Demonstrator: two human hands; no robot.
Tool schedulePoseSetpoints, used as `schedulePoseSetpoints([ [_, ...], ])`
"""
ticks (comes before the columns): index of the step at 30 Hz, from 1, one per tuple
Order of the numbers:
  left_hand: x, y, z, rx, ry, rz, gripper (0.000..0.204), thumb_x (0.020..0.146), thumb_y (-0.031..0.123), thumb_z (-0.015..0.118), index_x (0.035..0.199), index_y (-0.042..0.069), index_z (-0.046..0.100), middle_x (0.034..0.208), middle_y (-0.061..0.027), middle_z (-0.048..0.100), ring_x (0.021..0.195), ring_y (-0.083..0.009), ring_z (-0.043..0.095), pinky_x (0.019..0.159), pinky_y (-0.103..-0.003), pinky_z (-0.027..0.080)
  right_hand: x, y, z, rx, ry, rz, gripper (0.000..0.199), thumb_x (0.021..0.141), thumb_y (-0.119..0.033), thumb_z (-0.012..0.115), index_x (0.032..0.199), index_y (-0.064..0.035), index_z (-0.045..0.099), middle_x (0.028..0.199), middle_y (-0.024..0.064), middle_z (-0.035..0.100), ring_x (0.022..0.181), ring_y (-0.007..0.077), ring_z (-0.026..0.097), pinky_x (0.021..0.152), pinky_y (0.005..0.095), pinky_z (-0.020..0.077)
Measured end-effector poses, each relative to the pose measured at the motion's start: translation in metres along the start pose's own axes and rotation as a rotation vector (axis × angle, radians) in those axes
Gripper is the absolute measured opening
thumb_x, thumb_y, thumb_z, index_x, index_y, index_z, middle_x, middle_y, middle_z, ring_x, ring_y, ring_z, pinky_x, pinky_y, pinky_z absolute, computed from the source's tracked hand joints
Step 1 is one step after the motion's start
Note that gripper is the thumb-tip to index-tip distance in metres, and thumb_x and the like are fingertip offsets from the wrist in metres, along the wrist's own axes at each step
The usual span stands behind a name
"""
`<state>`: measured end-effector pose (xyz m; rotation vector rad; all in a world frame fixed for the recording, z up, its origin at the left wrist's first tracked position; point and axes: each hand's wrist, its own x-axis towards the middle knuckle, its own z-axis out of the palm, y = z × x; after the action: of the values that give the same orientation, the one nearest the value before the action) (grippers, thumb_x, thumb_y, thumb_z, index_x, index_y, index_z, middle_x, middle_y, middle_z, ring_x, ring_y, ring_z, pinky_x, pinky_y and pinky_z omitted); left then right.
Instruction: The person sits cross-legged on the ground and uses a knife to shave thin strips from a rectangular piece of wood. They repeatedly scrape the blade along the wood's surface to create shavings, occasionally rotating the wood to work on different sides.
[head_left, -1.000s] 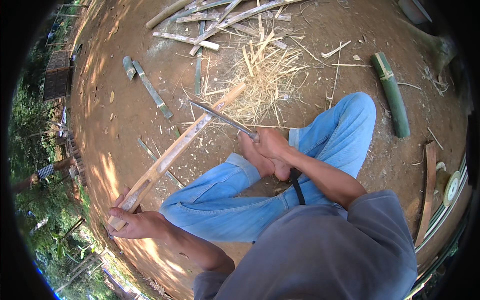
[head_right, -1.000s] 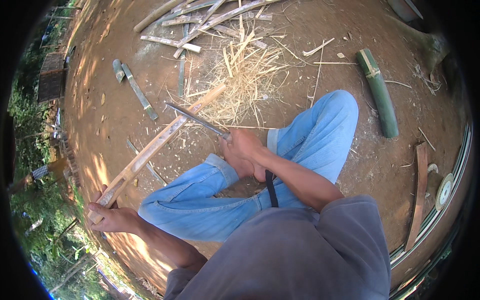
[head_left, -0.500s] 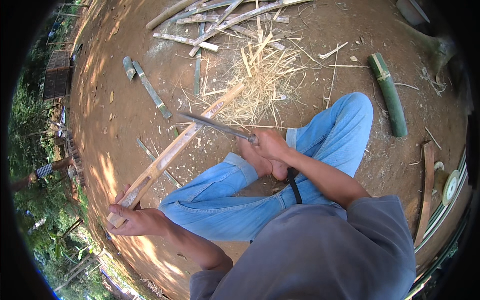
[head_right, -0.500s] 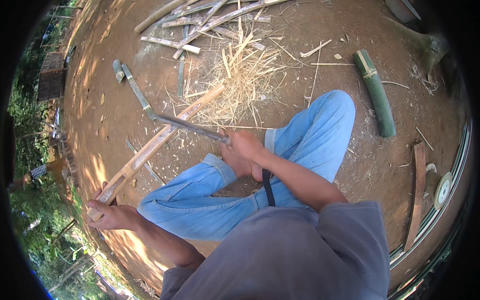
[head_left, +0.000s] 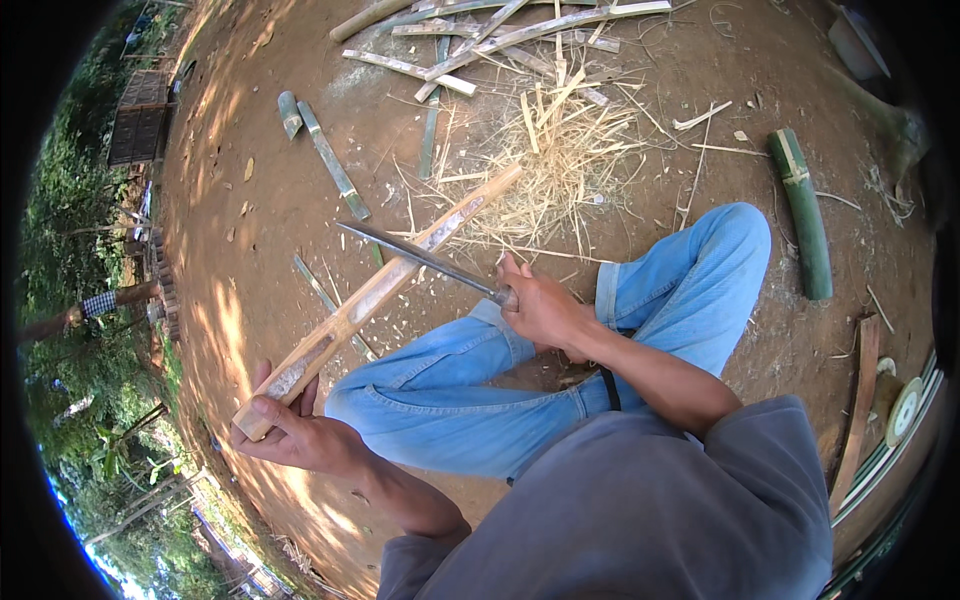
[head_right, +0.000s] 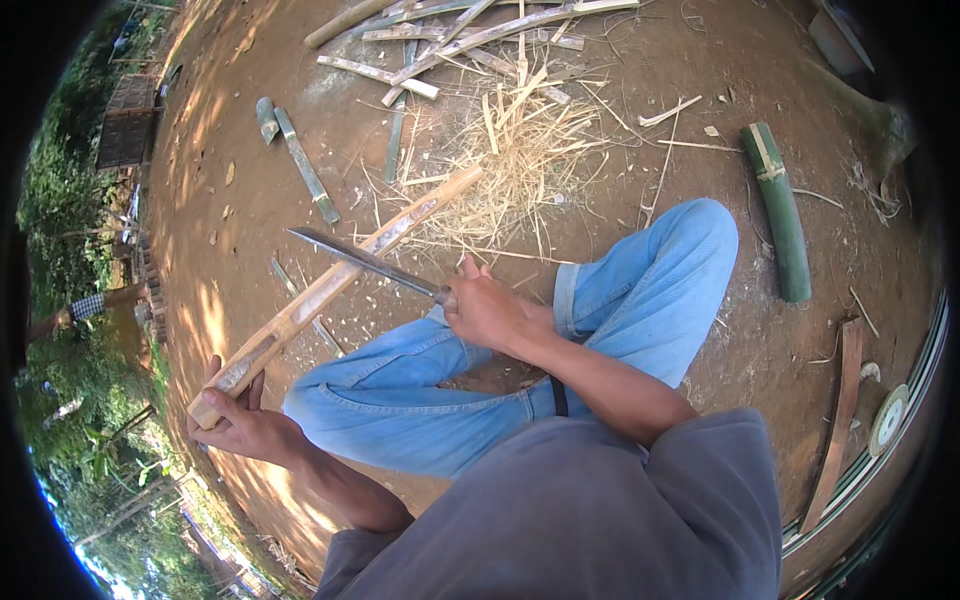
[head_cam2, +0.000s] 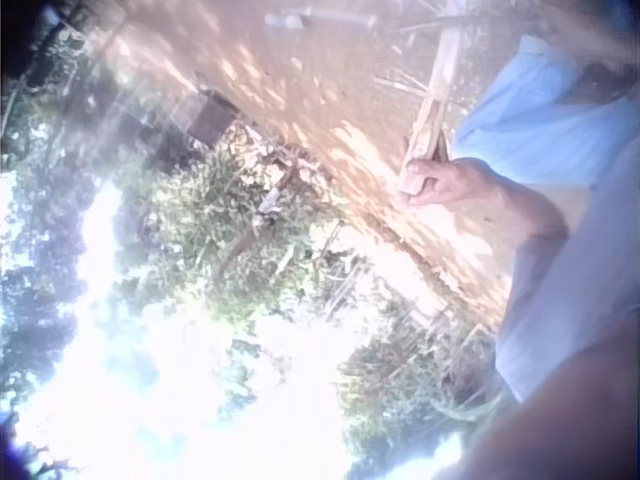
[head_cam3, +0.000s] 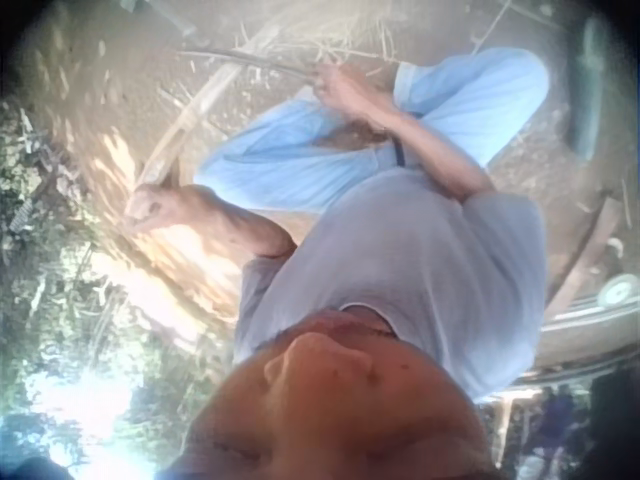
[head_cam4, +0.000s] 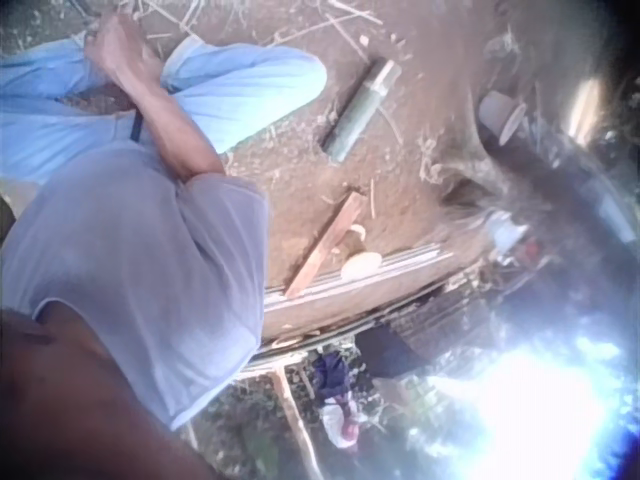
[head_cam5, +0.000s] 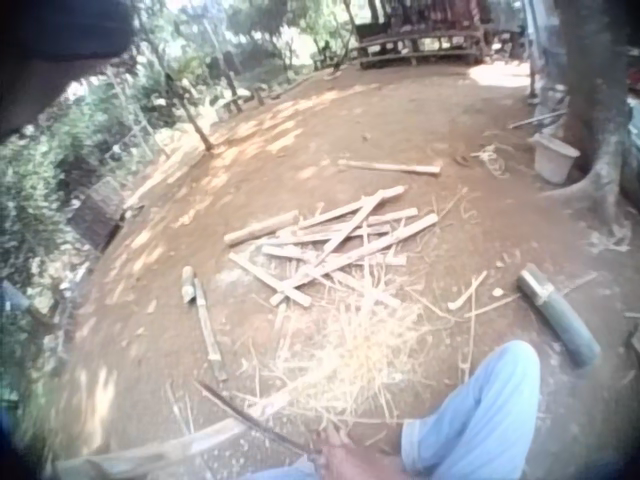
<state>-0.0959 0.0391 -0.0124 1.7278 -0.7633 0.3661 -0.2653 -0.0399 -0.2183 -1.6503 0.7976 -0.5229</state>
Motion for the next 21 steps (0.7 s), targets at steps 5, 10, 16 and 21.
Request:
schedulePoseSetpoints([
  [5, -0.006, 0.0, -0.003, 0.01, 0.031, -0.01, 0.043, 0.099, 0.032, 0.052, 0.115, -0.001, 0.03, 0.11, -0.0329, 0.059, 0.089, -0.0346, 0.069, 0.061, -0.033, 0.065, -0.008, -0.015, -0.008, -0.217, -0.03, -0.053, 0.027, 0.078, -0.01, 0.061, 0.1, 0.0056, 0.06, 0.115, 0.0373, 0.055, 0.115, 0.0532, 0.048, 0.105, 0.0531, 0.0361],
  [10, -0.009, -0.004, 0.001, 0.007, 0.065, -0.027, 0.045, 0.098, 0.033, 0.053, 0.116, -0.001, 0.029, 0.109, -0.0325, 0.059, 0.088, -0.0348, 0.069, 0.06, -0.033, 0.065, 0.002, -0.022, -0.027, -0.002, -0.159, 0.244, 0.024, 0.077, -0.011, 0.063, 0.098, 0.0007, 0.061, 0.11, 0.0414, 0.053, 0.115, 0.0568, 0.047, 0.095, 0.0559, 0.0439],
  [16, -0.015, 0.005, -0.004, 0.039, 0.062, -0.037, 0.042, 0.099, 0.032, 0.052, 0.112, -0.001, 0.031, 0.11, -0.0309, 0.06, 0.089, -0.0348, 0.069, 0.06, -0.033, 0.065, 0.012, 0.016, -0.029, -0.124, -0.083, 0.207, 0.023, 0.077, -0.01, 0.062, 0.098, -0.0011, 0.062, 0.107, 0.0387, 0.055, 0.094, 0.0525, 0.059, 0.079, 0.0522, 0.0515],
  [21, -0.014, 0.001, -0.002, -0.001, 0.045, -0.034, 0.041, 0.098, 0.031, 0.053, 0.112, -0.001, 0.031, 0.109, -0.0316, 0.06, 0.088, -0.0345, 0.069, 0.06, -0.033, 0.065, -0.007, 0.023, -0.001, -0.199, -0.011, 0.091, 0.024, 0.079, -0.014, 0.06, 0.1, -0.001, 0.062, 0.082, 0.0267, 0.064, 0.08, 0.042, 0.065, 0.075, 0.0504, 0.0512],
])
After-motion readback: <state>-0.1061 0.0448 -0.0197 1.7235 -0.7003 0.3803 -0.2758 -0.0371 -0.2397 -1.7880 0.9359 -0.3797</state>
